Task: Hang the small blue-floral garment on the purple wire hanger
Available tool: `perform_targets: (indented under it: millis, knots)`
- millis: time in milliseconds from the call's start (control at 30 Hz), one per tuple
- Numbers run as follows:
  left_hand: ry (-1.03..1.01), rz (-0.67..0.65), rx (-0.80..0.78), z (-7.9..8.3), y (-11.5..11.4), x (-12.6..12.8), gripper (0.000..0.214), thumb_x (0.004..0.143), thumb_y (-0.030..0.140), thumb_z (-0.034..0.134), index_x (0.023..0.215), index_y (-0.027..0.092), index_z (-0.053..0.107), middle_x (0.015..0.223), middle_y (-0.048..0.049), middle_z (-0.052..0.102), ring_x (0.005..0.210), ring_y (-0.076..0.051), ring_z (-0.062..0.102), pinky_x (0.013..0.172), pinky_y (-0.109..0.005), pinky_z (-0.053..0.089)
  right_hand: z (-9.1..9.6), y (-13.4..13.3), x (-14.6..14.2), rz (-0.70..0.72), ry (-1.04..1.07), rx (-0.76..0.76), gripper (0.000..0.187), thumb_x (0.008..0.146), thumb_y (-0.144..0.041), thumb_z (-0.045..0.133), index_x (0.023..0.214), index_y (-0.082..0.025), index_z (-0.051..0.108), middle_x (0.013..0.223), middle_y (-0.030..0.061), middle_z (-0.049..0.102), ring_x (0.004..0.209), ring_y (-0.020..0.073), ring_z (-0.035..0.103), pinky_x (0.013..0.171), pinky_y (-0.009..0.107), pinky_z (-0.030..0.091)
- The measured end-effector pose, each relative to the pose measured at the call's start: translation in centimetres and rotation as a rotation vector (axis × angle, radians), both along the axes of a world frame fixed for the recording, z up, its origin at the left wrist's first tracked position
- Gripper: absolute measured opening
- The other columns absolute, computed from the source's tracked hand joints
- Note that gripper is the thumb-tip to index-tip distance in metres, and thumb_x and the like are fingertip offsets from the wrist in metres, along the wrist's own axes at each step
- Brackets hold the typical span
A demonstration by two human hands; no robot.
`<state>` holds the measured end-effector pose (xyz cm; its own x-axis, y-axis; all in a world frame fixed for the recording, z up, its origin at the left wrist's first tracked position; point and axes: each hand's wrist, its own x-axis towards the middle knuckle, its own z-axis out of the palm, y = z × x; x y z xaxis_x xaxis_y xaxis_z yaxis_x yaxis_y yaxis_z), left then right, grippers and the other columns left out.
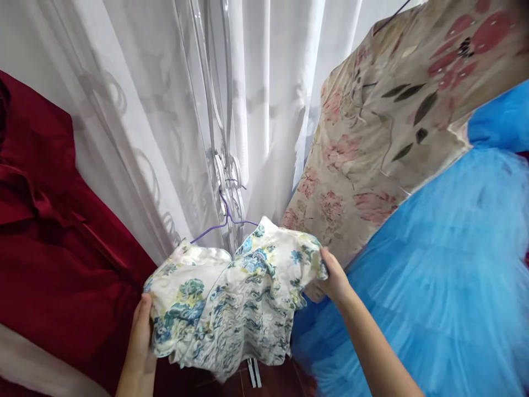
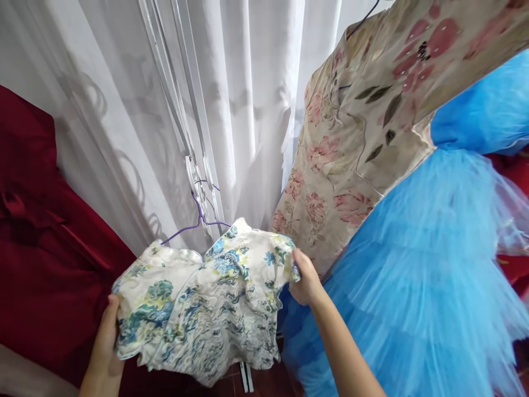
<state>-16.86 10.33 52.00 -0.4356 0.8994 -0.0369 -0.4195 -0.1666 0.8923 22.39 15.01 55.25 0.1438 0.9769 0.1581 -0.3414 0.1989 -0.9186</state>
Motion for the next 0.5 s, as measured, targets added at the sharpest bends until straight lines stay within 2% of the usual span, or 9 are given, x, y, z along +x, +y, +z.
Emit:
perform_targets:
  millis: [100, 200, 267, 400, 500]
  knots:
    - [0.043, 0.051, 0.061, 2.3, -0.7, 0.6, 0.059, 0.08, 0.061, 0.061, 0.125, 0.023, 0.063, 0.114, -0.0074, 0.071, 0.114, -0.033, 0.062, 0.097, -0.045, 0.053, 2.3, -0.6, -0.2, 0.022, 0.018, 0.028, 0.042, 0.073, -0.05, 0.076, 0.103, -0.022, 0.069, 0.078, 0.0041, 0.074, 0.072, 0.0255, 0.07, 0.063, 0.032, 0.055]
    - [0.168, 0.156, 0.11, 4.2, -0.5, 0.0, 0.06, 0.077, 0.05, 0.071, 0.13, 0.024, 0.059, 0.118, -0.0064, 0.069, 0.112, -0.031, 0.062, 0.098, -0.043, 0.051, 4.9, -0.7, -1.5, -0.003, 0.029, 0.096, 0.041, 0.077, -0.05, 0.071, 0.106, -0.022, 0.066, 0.079, 0.0042, 0.073, 0.07, 0.024, 0.069, 0.062, 0.031, 0.054]
    - [0.316, 0.162, 0.126, 4.7, 0.0, -1.1, 0.065, 0.074, 0.044, 0.075, 0.133, 0.024, 0.056, 0.121, -0.0069, 0.066, 0.115, -0.03, 0.06, 0.101, -0.043, 0.049, 6.2, -0.7, -2.4, -0.003, -0.008, 0.129, 0.041, 0.08, -0.052, 0.067, 0.108, -0.023, 0.065, 0.08, 0.0046, 0.072, 0.072, 0.0242, 0.068, 0.063, 0.031, 0.054]
    - [0.847, 0.146, 0.25, 4.0, 1.6, -2.6, 0.088, 0.068, 0.033, 0.079, 0.146, 0.026, 0.038, 0.141, -0.0102, 0.049, 0.13, -0.032, 0.046, 0.112, -0.047, 0.035, 7.3, -1.7, -3.7, 0.098, -0.186, 0.201, 0.04, 0.086, -0.054, 0.059, 0.106, -0.02, 0.065, 0.085, 0.0057, 0.069, 0.077, 0.024, 0.064, 0.067, 0.03, 0.052]
    - [1.218, 0.197, 0.247, 2.3, 2.5, -1.1, 0.095, 0.065, 0.032, 0.08, 0.148, 0.022, 0.034, 0.141, -0.0147, 0.045, 0.133, -0.036, 0.039, 0.115, -0.052, 0.027, 7.2, -4.2, -4.6, 0.243, -0.396, 0.357, 0.033, 0.093, -0.047, 0.053, 0.095, -0.017, 0.068, 0.086, 0.0054, 0.067, 0.08, 0.021, 0.061, 0.073, 0.028, 0.05]
